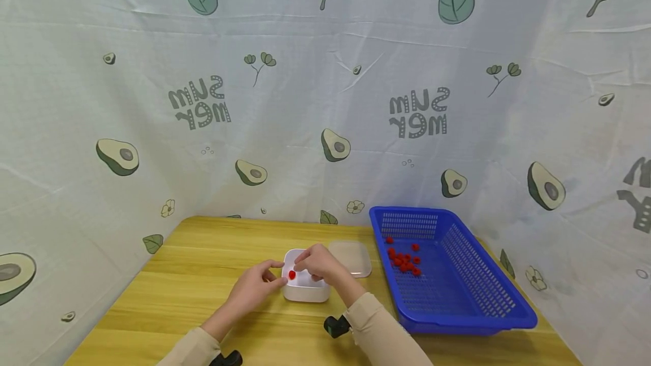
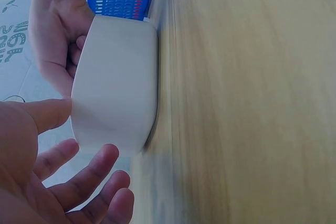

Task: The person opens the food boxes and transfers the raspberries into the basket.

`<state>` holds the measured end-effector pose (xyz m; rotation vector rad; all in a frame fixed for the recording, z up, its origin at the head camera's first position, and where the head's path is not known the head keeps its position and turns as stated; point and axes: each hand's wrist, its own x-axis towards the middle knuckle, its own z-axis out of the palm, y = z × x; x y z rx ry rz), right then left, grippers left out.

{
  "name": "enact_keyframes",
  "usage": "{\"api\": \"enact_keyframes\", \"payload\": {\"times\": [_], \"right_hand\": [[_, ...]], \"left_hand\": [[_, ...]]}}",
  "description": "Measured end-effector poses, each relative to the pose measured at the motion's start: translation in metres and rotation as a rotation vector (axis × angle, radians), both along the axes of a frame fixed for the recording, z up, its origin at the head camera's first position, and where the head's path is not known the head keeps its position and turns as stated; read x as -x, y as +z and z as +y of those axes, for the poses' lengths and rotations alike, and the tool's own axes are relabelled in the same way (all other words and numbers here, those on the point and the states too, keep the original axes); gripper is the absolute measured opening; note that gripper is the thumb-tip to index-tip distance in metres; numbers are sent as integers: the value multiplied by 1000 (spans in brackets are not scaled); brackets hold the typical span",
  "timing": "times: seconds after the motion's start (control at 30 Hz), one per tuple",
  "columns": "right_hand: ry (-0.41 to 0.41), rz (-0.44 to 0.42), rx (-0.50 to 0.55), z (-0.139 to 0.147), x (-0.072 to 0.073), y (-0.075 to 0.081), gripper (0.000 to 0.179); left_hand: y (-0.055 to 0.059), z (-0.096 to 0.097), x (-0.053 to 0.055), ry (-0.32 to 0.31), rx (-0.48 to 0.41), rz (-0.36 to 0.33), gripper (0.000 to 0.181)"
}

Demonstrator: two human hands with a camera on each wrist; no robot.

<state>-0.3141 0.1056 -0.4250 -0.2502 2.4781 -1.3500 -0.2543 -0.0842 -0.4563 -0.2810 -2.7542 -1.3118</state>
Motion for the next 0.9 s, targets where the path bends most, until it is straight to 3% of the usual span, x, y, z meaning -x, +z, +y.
{"api": "enact_keyframes", "payload": {"times": [0.37,0.9], "right_hand": [[-41,-30,-16,-9,3,-8,16],[-47,45,-83,-15,5,-21,9]], "left_hand": [[0,0,0,5,7,-2,41],[2,0,0,11,8,2,42]]}}
